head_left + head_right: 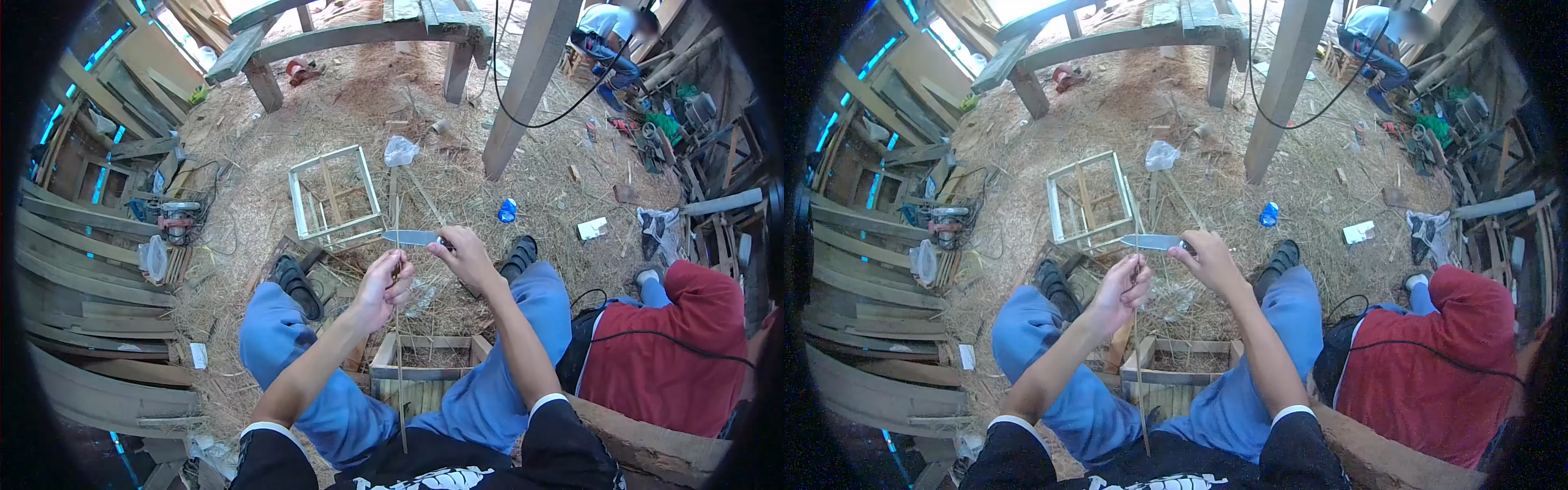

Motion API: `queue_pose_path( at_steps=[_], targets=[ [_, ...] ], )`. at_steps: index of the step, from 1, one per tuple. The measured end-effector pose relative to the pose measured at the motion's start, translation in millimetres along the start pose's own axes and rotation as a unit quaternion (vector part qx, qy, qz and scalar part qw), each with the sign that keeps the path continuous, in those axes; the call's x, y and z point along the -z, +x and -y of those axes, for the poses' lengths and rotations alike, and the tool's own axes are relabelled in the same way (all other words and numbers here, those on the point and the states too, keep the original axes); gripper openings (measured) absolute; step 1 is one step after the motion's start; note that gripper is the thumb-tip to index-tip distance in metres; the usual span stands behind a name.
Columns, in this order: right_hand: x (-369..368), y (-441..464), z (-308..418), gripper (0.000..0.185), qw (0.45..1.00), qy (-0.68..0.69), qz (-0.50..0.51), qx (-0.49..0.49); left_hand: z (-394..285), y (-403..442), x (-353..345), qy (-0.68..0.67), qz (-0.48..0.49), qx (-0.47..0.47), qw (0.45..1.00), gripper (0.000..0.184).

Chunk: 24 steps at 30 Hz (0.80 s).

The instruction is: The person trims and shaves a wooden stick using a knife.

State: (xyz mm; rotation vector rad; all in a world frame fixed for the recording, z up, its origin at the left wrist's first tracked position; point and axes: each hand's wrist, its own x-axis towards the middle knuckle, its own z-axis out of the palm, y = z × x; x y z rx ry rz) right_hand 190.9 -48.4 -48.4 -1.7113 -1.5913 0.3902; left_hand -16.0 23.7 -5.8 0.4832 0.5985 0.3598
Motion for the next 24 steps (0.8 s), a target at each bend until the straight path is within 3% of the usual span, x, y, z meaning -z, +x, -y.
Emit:
queue_pose_path(
  at_steps=[2,5,10,13,16,19,24],
  targets=[
    [13.8,-0.4,3.3,0.040,0.980,0.118,0.110,-0.113,1.4,4.4,6.7,0.006,0.010,0.007,1.000,0.019],
    [21.2,-5.2,-7.7,0.049,0.967,0.066,0.218,-0.113,3.8,3.2,5.9,0.015,0.023,0.028,0.999,0.021],
    [19.9,-9.4,-5.4,0.056,0.956,0.023,0.268,-0.117,7.7,-1.9,-3.5,0.033,0.029,0.060,0.997,0.023],
    [10.7,-11.2,-7.2,0.062,0.927,0.091,0.315,-0.182,7.3,-3.9,-5.3,0.050,0.050,0.056,0.996,0.023],
    [8.5,-8.7,-0.4,0.057,0.919,0.085,0.341,-0.176,4.4,-5.6,-9.6,0.063,0.053,0.048,0.995,0.024],
    [-10.3,-7.4,-5.3,0.049,0.941,0.047,0.291,-0.166,-0.6,-6.3,-9.2,0.068,0.050,0.036,0.996,0.024],
    [-24.1,0.0,2.6,0.025,0.989,-0.060,0.079,-0.108,-7.0,-3.7,-2.5,0.068,0.054,-0.019,0.996,0.023]
  ],
)
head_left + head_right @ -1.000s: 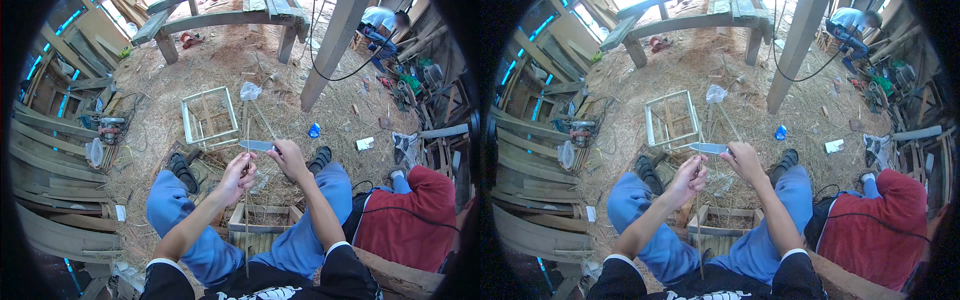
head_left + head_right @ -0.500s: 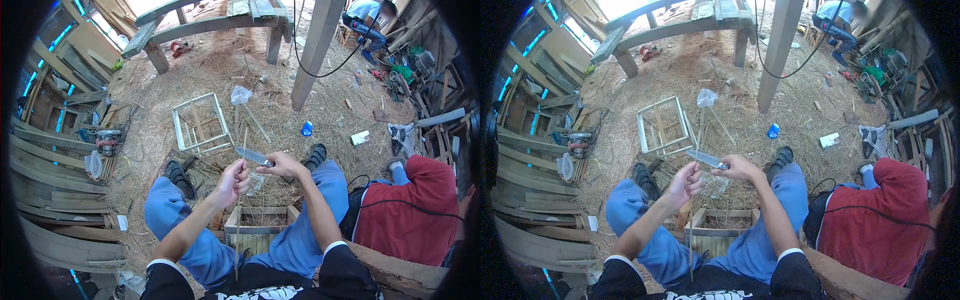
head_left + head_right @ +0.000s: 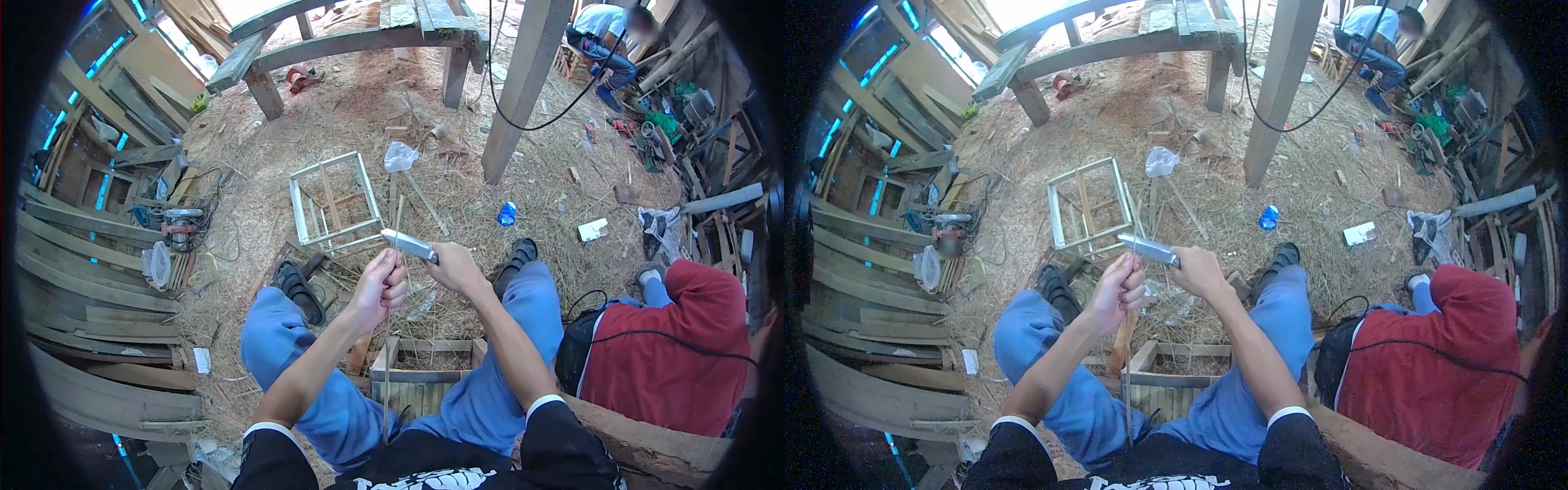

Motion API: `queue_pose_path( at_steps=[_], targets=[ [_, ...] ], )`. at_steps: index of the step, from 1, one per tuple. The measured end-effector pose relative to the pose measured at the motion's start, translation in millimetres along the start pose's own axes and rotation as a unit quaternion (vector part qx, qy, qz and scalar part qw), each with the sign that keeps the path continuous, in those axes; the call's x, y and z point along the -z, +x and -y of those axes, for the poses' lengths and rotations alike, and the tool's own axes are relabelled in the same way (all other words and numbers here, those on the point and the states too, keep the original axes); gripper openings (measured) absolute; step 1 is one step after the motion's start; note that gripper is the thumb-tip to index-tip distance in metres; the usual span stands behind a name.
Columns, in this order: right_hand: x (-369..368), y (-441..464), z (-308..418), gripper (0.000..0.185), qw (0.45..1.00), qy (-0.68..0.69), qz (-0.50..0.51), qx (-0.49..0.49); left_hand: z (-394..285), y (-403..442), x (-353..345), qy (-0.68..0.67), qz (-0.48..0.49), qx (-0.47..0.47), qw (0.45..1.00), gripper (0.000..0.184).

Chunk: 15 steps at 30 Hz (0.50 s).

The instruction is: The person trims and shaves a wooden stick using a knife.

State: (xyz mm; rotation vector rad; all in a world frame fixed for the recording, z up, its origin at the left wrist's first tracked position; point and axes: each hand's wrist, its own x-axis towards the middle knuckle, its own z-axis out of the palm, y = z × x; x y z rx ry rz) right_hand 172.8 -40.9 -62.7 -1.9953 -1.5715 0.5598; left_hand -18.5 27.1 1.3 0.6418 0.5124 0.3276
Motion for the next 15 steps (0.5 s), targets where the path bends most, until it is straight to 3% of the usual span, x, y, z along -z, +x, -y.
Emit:
queue_pose_path(
  at_steps=[8,11,15],
  targets=[
    [-15.6,16.4,19.1,0.019,0.989,-0.065,-0.130,-0.015,-5.6,-9.6,-7.8,-0.013,-0.041,-0.041,0.998,0.024],
    [-17.8,21.3,15.0,0.016,0.996,0.031,-0.071,0.048,-8.8,-12.7,-6.4,0.002,-0.028,-0.033,0.999,0.024],
    [-13.2,16.4,19.9,0.016,0.997,0.060,0.020,0.040,-4.1,-14.0,1.4,0.021,-0.008,0.020,1.000,0.022]
  ],
)
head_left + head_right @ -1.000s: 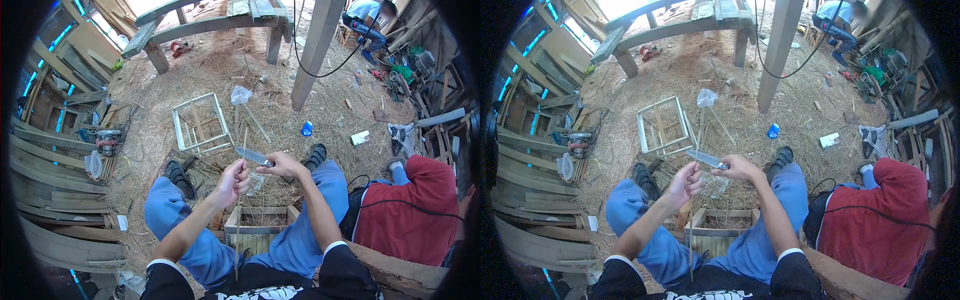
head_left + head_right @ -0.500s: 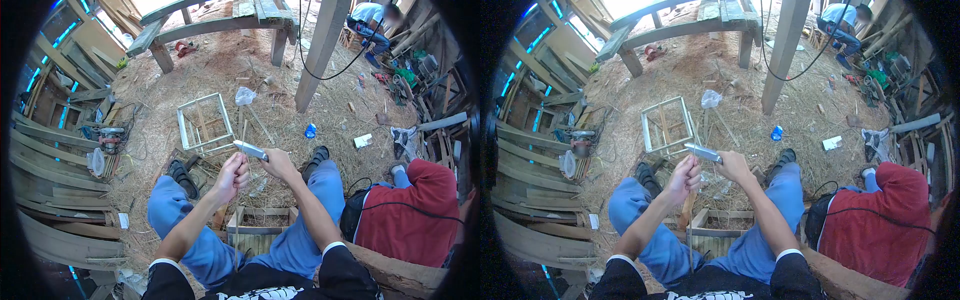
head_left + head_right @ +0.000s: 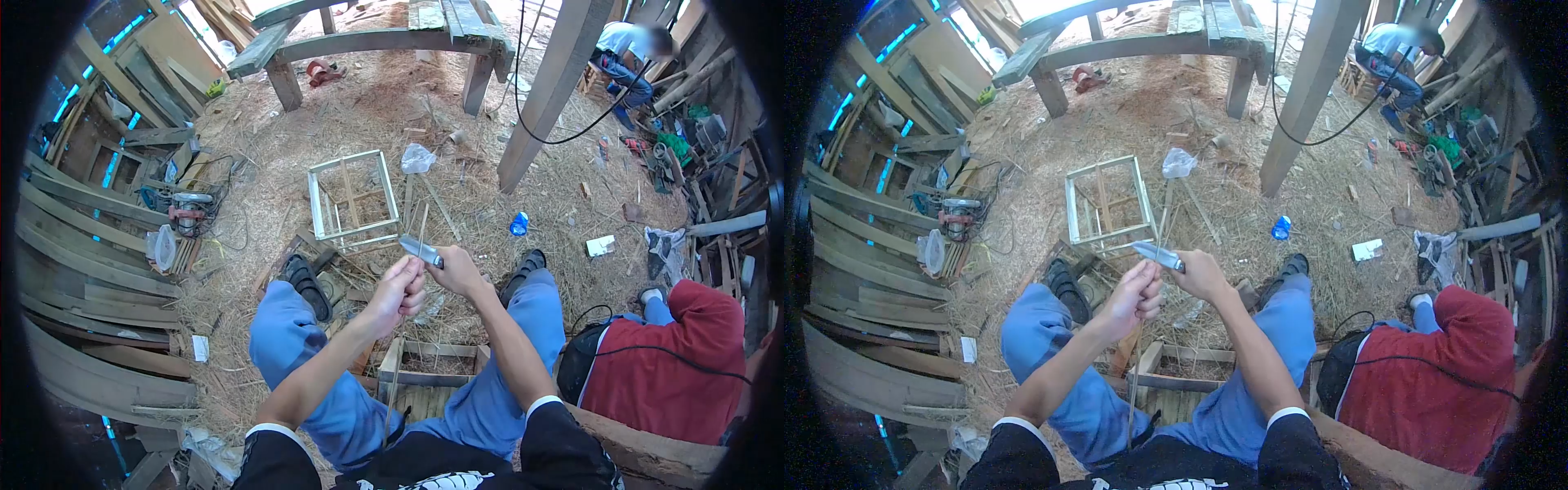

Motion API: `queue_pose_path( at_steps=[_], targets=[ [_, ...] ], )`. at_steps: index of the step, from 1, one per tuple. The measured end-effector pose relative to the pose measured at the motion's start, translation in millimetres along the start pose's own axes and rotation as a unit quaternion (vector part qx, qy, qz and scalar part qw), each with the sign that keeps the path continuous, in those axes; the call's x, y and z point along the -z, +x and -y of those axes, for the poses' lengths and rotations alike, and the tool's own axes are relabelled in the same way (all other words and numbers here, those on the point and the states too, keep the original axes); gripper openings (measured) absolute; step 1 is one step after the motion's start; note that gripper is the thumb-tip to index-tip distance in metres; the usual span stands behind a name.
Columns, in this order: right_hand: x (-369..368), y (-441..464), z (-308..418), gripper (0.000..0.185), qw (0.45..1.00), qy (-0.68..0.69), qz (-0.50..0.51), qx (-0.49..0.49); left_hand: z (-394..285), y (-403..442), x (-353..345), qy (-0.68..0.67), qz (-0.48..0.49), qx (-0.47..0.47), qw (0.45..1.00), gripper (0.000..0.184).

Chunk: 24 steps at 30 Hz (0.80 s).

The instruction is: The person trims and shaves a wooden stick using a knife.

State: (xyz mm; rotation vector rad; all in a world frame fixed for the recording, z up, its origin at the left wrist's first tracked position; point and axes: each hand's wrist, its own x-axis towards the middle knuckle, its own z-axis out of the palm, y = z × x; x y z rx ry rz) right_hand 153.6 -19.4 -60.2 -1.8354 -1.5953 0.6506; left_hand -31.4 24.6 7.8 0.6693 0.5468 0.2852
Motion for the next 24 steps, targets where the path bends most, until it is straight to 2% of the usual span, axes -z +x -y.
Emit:
queue_pose_path(
  at_steps=[2,5,9,14,18,24],
  targets=[
    [1.7,-0.8,-1.7,0.019,0.999,-0.006,0.033,0.004,6.0,-0.8,2.3,0.011,0.008,0.014,1.000,0.022],
    [16.8,-3.7,-0.4,0.029,0.999,-0.020,0.006,0.030,13.8,-4.7,-1.1,0.018,0.031,0.039,0.999,0.022],
    [31.0,-5.8,-14.5,0.038,0.990,-0.137,0.008,0.042,25.7,-3.0,-5.3,0.036,0.015,0.040,0.998,0.023],
    [22.2,-9.4,-11.8,0.014,0.978,-0.173,-0.102,0.053,29.4,-0.1,-8.9,0.021,-0.012,0.025,0.999,0.022],
    [11.2,-3.2,-15.1,0.014,0.954,-0.173,-0.228,0.089,32.0,2.6,-14.6,0.010,-0.029,-0.006,1.000,0.022],
    [15.5,-6.0,-15.7,0.013,0.987,-0.080,-0.111,0.084,36.3,9.5,-17.4,0.025,-0.023,0.003,0.999,0.022]
  ],
)
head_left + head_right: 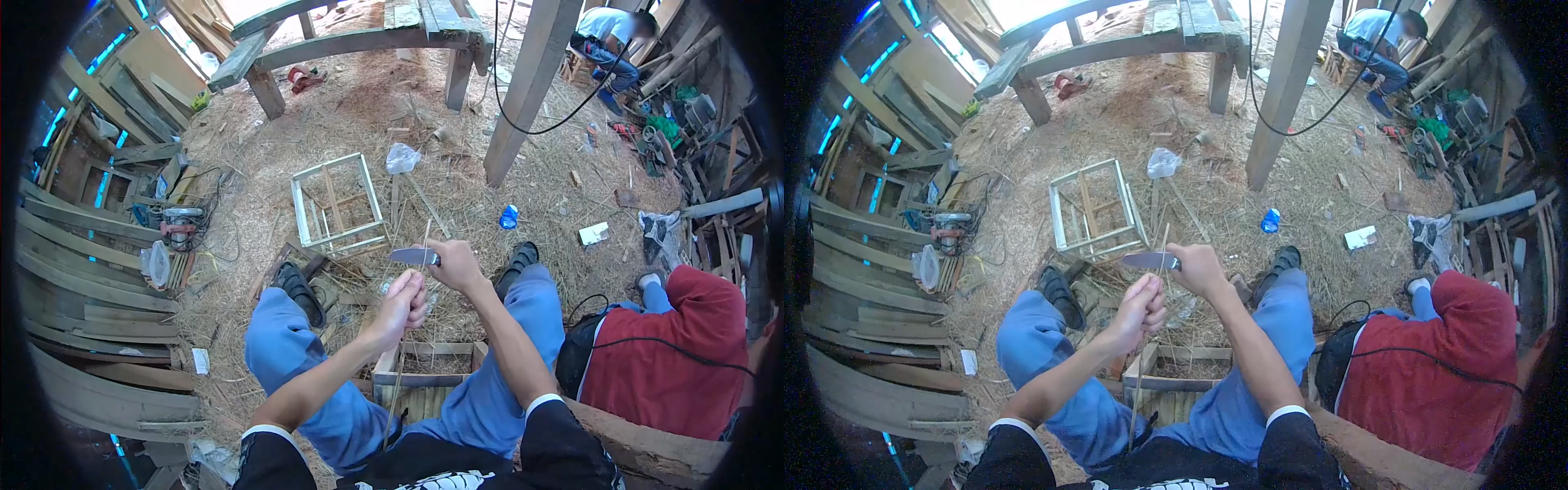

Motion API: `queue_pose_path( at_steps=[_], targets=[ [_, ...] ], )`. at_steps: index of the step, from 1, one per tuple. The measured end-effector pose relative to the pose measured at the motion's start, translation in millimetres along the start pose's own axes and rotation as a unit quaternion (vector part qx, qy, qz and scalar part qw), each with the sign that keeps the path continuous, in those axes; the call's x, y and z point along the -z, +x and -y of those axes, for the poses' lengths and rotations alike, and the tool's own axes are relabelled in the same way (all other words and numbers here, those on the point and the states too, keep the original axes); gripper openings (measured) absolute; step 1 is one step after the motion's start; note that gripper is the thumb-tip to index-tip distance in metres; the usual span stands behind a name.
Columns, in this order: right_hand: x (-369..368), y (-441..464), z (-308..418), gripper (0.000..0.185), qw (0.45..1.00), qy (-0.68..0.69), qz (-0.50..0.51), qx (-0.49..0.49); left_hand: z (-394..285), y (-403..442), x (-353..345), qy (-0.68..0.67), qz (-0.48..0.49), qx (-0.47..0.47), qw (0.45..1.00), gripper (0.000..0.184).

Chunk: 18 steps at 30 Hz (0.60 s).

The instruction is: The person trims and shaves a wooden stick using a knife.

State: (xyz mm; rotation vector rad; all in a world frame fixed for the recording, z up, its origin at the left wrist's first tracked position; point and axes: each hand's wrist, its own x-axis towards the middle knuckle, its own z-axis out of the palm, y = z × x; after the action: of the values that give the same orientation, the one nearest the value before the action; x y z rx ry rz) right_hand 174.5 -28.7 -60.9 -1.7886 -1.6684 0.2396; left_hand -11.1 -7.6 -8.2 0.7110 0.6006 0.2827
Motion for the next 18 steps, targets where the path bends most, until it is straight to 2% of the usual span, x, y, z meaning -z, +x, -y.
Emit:
queue_pose_path(
  at_steps=[3,6,7,10,12,15,18],
  targets=[
    [3.1,-3.1,3.4,0.016,0.995,-0.008,0.101,-0.004,1.8,1.6,-0.3,0.018,0.007,0.013,1.000,0.022],
    [25.7,-3.2,-5.2,0.018,0.998,-0.015,0.061,-0.025,4.1,-1.7,-1.3,0.027,0.011,0.033,0.999,0.022],
    [42.0,1.7,-4.3,0.017,0.994,-0.069,0.077,-0.046,5.2,-1.2,-1.7,0.031,0.018,0.036,0.999,0.022],
    [37.5,0.4,-10.8,0.016,0.996,-0.063,0.048,-0.044,7.0,1.2,-5.8,0.024,0.015,0.034,0.999,0.022],
    [22.2,-3.4,-5.5,0.013,0.994,-0.096,-0.040,-0.018,5.4,0.6,-6.3,0.022,-0.002,0.016,1.000,0.022],
    [2.7,-2.3,3.0,0.024,0.977,-0.138,-0.165,-0.005,7.2,-1.8,-5.3,0.014,-0.023,-0.009,1.000,0.022],
    [1.1,0.3,8.2,0.018,0.989,-0.099,-0.104,-0.046,5.4,-0.7,-3.5,-0.010,-0.034,-0.010,0.999,0.022]
  ],
)
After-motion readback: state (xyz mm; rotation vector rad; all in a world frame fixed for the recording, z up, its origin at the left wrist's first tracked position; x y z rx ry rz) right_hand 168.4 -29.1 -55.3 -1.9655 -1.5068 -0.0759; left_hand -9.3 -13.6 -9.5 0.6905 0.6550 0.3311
